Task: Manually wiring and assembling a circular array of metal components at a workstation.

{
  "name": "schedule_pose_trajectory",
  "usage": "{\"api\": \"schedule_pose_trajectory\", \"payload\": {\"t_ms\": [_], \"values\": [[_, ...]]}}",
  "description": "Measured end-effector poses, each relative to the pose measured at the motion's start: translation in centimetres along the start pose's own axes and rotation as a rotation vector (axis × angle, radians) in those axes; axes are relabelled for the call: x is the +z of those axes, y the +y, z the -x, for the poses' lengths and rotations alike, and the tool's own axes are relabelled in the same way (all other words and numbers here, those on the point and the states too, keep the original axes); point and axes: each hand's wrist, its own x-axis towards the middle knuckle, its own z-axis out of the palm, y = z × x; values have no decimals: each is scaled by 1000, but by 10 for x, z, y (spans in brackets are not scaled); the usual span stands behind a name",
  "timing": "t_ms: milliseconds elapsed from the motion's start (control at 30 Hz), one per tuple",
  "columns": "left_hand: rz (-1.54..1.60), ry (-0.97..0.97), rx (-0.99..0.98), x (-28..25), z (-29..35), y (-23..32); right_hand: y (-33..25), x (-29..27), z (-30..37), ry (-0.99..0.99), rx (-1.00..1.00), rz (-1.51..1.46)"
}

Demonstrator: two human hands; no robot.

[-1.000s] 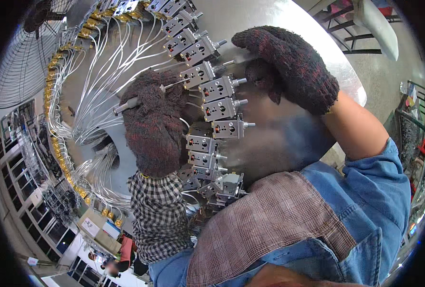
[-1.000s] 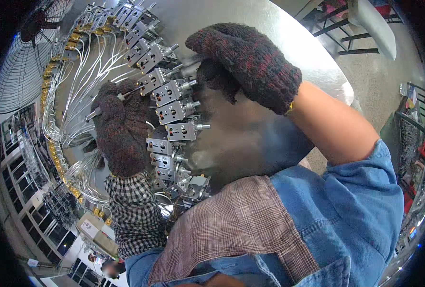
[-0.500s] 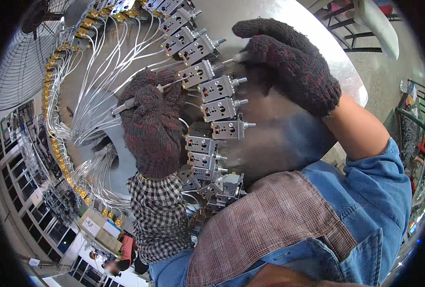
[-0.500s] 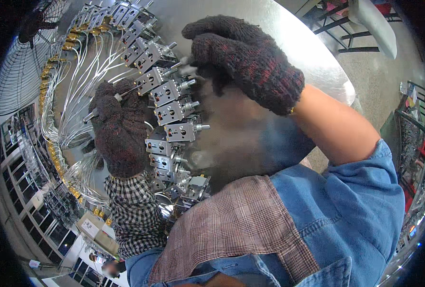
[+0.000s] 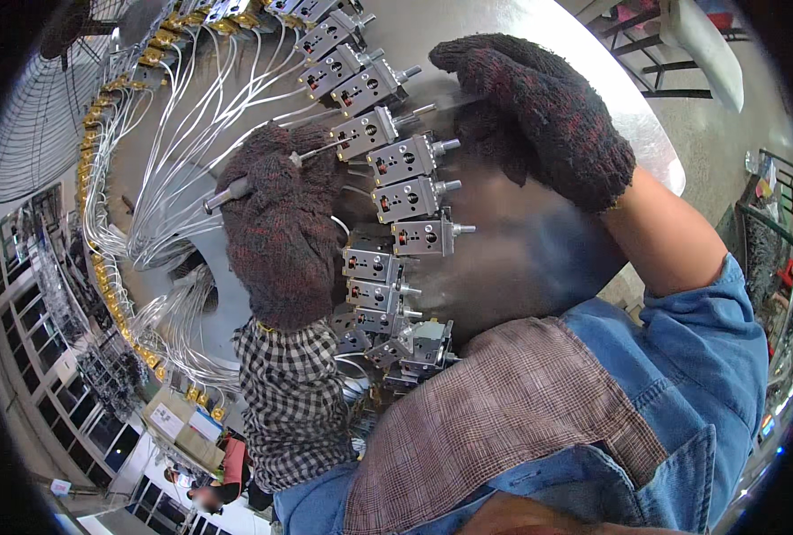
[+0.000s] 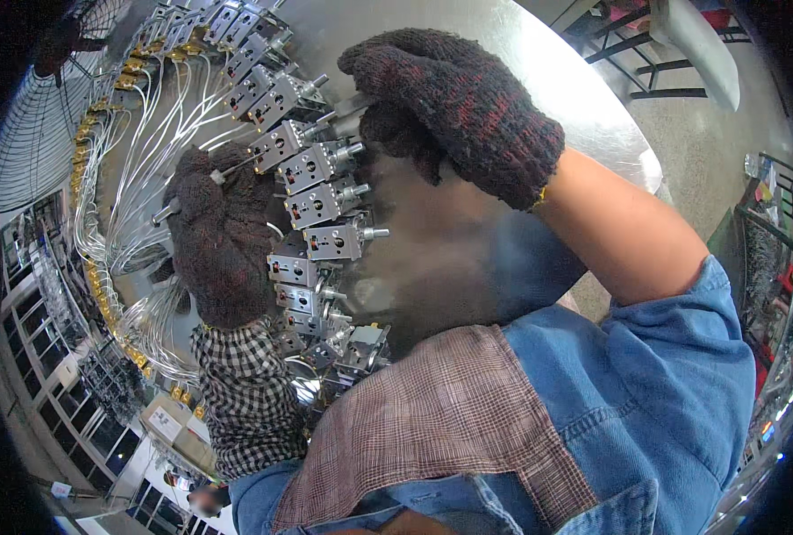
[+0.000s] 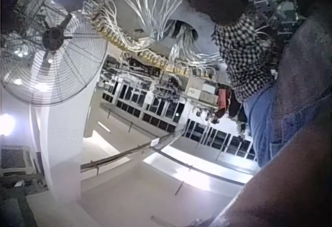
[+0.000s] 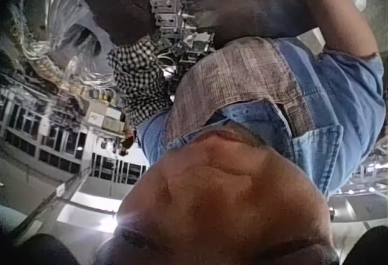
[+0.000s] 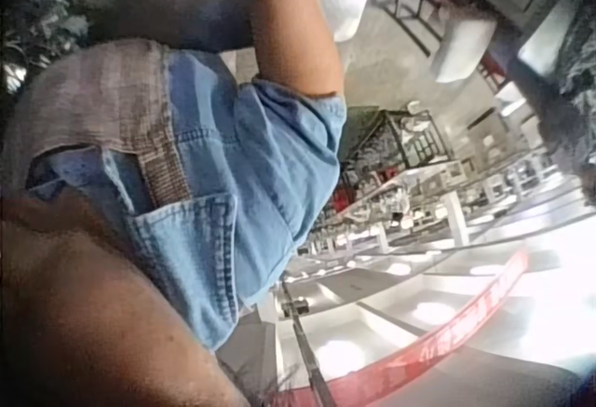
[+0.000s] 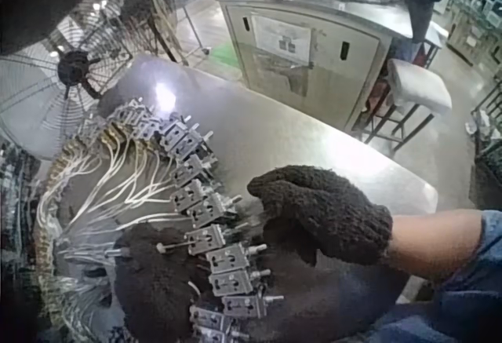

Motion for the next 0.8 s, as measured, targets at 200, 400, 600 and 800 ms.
{"api": "schedule_pose_trajectory", "payload": {"t_ms": [200,400,600,800], "values": [[-68,-8,82,5,5,5,2,-1,3,-57,2,-110],[-47,-23,31,5,2,4,-4,-6,13,18,-32,-125],[179,-457,-122,-11,13,13,-11,-14,39,105,-53,-8],[-265,-147,-109,-17,17,4,-1,-11,41,80,-139,-13]]}}
